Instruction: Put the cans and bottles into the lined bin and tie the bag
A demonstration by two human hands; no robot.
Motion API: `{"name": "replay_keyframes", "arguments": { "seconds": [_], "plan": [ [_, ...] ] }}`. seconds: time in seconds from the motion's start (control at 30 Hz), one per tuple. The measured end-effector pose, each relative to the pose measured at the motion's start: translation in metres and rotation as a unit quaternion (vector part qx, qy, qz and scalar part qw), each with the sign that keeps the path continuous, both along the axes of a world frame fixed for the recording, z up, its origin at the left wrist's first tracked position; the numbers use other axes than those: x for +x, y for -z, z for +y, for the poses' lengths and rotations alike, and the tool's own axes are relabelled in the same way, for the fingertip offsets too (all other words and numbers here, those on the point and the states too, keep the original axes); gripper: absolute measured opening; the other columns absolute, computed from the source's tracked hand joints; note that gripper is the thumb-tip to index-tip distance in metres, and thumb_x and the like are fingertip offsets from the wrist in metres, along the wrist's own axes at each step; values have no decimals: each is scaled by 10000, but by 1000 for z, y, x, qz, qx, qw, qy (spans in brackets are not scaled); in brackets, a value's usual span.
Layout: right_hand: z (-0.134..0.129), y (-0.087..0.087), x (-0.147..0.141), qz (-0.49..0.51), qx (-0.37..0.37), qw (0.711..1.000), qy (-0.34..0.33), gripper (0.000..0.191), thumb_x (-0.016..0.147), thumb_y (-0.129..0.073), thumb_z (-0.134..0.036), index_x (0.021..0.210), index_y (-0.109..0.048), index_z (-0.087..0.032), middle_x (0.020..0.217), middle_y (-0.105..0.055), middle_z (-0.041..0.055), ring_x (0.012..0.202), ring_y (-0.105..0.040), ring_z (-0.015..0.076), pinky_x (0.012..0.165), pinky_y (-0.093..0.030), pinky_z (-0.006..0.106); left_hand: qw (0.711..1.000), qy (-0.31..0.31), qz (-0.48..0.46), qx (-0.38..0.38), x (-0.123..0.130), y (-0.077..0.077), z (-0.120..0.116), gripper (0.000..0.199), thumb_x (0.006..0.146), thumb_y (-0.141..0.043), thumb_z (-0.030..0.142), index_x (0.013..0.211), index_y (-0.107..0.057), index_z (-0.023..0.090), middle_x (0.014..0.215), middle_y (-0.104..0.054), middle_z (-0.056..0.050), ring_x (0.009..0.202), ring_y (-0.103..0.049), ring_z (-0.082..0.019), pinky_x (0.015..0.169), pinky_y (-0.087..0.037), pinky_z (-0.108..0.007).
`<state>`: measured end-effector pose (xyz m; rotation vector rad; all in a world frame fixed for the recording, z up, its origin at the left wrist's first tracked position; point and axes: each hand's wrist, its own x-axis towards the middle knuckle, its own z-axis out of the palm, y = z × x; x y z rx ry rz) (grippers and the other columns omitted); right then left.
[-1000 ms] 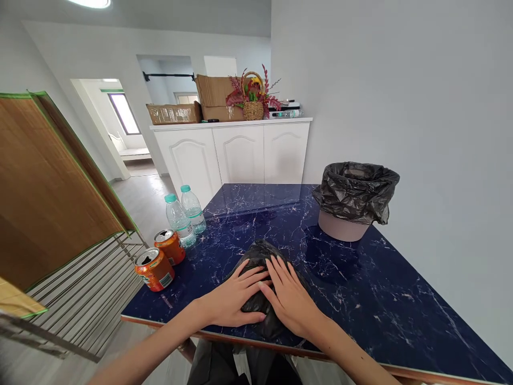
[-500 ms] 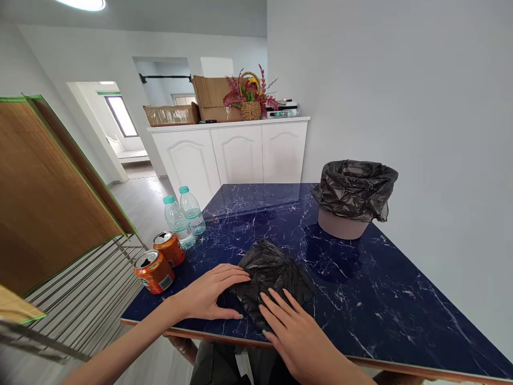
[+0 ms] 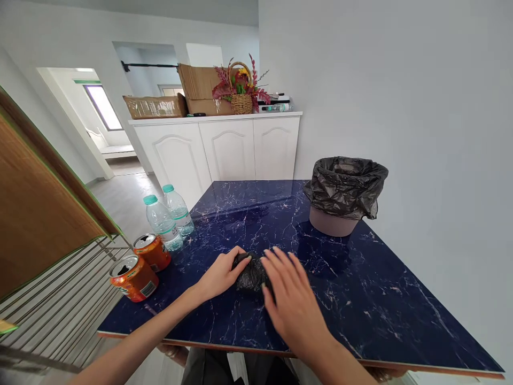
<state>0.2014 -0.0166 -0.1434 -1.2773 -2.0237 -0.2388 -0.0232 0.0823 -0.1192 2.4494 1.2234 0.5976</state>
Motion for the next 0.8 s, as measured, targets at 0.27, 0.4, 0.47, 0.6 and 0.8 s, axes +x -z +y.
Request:
{"name": "replay_keyframes", "arguments": {
  "seconds": [0.27, 0.4, 0.47, 0.6, 0.8],
  "plan": [
    [25, 53, -18, -105, -181, 977, 36, 663, 1138, -339, -600, 1719, -331, -279, 1784, -286, 61, 1644, -269, 388, 1294, -317, 693, 993, -45, 61, 86, 10, 4, 23, 282, 1089, -496, 259, 1347, -581, 181, 1336, -725, -182, 1208, -730, -356, 1013, -575, -525],
    [27, 59, -17, -109, -167, 979, 33, 653, 1146, -347, -568, 1727, -302, -273, 1788, -273, 57, 1657, -233, 372, 1302, -316, 677, 966, 148, 89, 191, 7, -2, 15, 392, 1125, -421, 226, 1495, -548, 192, 1610, -581, -127, 1542, -492, -292, 1305, -365, -498],
    [27, 59, -17, -107, -162, 980, 33, 672, 1146, -356, -560, 1740, -248, -266, 1789, -272, 61, 1659, -230, 365, 1304, -323, 666, 943, 229, 119, 208, 4, 2, 11, 460, 1150, -415, 310, 1579, -474, 157, 1650, -545, -131, 1580, -447, -283, 1341, -316, -471],
    [26, 56, -17, -99, -176, 979, 35, 694, 1146, -373, -553, 1755, -150, -305, 1793, -260, 31, 1652, -262, 346, 1301, -348, 650, 958, 199, 133, 156, -8, 18, 12, 534, 1163, -386, 365, 1654, -378, 154, 1703, -470, -139, 1632, -347, -282, 1356, -275, -501],
    [27, 50, -15, -100, -194, 975, 32, 699, 1149, -389, -533, 1758, -111, -332, 1797, -253, 23, 1651, -266, 336, 1290, -365, 658, 971, 181, 106, 112, -25, 27, 20, 555, 1163, -379, 404, 1688, -352, 224, 1737, -411, -103, 1643, -301, -285, 1357, -268, -531]
  ]
}}
